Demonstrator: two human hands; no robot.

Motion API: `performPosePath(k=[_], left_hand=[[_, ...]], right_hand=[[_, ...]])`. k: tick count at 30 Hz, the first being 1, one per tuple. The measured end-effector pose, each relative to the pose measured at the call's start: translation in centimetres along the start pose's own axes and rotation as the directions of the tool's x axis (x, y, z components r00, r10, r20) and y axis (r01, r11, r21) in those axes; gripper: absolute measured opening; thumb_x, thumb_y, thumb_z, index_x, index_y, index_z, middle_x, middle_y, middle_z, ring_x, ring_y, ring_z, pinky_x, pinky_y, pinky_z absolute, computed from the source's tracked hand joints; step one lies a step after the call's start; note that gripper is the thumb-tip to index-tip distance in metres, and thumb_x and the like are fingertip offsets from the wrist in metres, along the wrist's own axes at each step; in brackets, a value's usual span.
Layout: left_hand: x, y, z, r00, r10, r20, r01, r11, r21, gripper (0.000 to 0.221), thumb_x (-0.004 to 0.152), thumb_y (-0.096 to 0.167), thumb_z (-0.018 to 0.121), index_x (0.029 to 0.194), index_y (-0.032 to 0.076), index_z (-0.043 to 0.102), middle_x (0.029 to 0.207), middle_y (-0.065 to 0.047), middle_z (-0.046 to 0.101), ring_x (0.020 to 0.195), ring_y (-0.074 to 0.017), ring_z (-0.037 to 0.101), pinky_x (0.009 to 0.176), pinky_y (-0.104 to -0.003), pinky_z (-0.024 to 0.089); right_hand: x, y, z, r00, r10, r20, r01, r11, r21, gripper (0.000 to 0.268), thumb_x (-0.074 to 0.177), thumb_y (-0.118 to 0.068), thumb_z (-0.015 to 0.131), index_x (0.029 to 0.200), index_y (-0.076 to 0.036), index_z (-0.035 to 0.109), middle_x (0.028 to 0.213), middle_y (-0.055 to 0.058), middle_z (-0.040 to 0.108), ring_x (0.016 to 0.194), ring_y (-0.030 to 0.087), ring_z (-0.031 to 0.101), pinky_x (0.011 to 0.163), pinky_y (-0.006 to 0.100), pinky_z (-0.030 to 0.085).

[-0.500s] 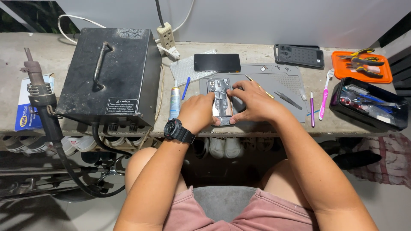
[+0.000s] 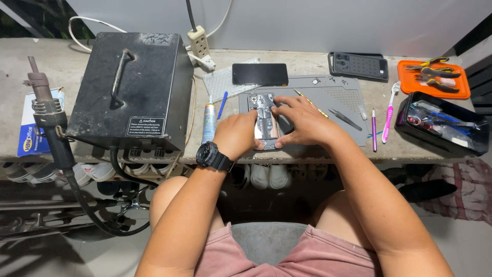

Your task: Disassembling a smartphone to access internal components and testing the functionality of a replacement display panel.

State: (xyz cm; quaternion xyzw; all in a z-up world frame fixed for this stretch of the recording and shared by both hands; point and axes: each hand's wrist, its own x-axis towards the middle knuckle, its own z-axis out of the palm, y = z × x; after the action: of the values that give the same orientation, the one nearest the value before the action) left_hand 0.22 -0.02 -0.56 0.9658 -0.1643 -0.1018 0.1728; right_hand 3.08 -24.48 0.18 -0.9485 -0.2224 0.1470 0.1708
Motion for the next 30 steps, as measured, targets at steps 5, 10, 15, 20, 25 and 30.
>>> performPosePath(k=[5, 10, 15, 20, 25, 30], left_hand=[[0.4, -0.4, 0.6, 1.000, 0.000, -0.009, 0.000, 1.000, 0.003, 0.085, 0.081, 0.036, 0.107, 0.149, 0.002, 0.071, 0.117, -0.029, 0.083, 0.119, -0.0525, 0.081, 0.101, -0.065, 0.066], [0.0, -0.1, 0.2, 1.000, 0.004, -0.026, -0.004, 1.000, 0.007, 0.083, 0.080, 0.036, 0.107, 0.148, 0.002, 0.071, 0.116, -0.029, 0.083, 0.118, -0.0528, 0.081, 0.101, -0.065, 0.066], [0.1, -0.3, 0.2, 1.000, 0.011, -0.027, -0.012, 1.000, -0.017, 0.084, 0.079, 0.035, 0.108, 0.147, 0.002, 0.072, 0.117, -0.030, 0.083, 0.118, -0.0533, 0.081, 0.101, -0.066, 0.066], [0.3, -0.5, 0.3, 1.000, 0.014, -0.009, -0.014, 1.000, -0.007, 0.085, 0.078, 0.040, 0.108, 0.145, 0.003, 0.072, 0.116, -0.029, 0.082, 0.119, -0.0530, 0.081, 0.101, -0.066, 0.066], [0.1, -0.5, -0.1, 1.000, 0.014, 0.012, -0.014, 1.000, -0.016, 0.084, 0.078, 0.040, 0.108, 0.144, 0.002, 0.072, 0.117, -0.030, 0.082, 0.120, -0.0531, 0.081, 0.102, -0.065, 0.066], [0.0, -0.4, 0.0, 1.000, 0.011, 0.024, -0.010, 0.999, -0.037, 0.084, 0.079, 0.041, 0.107, 0.145, 0.004, 0.070, 0.120, -0.029, 0.082, 0.123, -0.0528, 0.080, 0.104, -0.065, 0.064]], right_hand=[[0.0, -0.5, -0.4, 1.000, -0.005, 0.011, 0.005, 1.000, 0.002, 0.105, 0.071, -0.062, 0.107, 0.160, -0.022, 0.069, 0.179, 0.009, 0.052, 0.163, 0.043, 0.045, 0.129, 0.064, 0.042], [-0.2, -0.5, -0.5, 1.000, -0.012, 0.018, 0.012, 1.000, -0.013, 0.106, 0.073, -0.065, 0.105, 0.162, -0.023, 0.067, 0.181, 0.008, 0.052, 0.163, 0.044, 0.045, 0.128, 0.064, 0.044], [-0.4, -0.4, 0.2, 0.999, 0.033, 0.021, -0.032, 0.999, -0.029, 0.109, 0.082, -0.072, 0.097, 0.171, -0.021, 0.061, 0.180, 0.016, 0.050, 0.166, 0.044, 0.043, 0.127, 0.063, 0.044], [-0.1, 1.1, 2.4, 0.981, 0.025, -0.193, -0.010, 0.997, 0.075, 0.058, 0.105, -0.042, 0.083, 0.157, -0.020, 0.073, 0.154, 0.017, 0.070, 0.148, 0.043, 0.063, 0.119, 0.061, 0.052], [-0.1, 1.8, 3.6, 0.944, 0.079, -0.320, -0.031, 0.988, 0.150, 0.033, 0.107, -0.029, 0.080, 0.140, -0.027, 0.084, 0.131, 0.009, 0.079, 0.132, 0.035, 0.074, 0.111, 0.053, 0.060], [-0.6, 0.3, 4.2, 0.969, 0.067, -0.239, -0.067, 0.998, 0.009, 0.026, 0.097, -0.029, 0.090, 0.121, -0.022, 0.086, 0.129, 0.008, 0.074, 0.130, 0.037, 0.071, 0.103, 0.057, 0.064]])
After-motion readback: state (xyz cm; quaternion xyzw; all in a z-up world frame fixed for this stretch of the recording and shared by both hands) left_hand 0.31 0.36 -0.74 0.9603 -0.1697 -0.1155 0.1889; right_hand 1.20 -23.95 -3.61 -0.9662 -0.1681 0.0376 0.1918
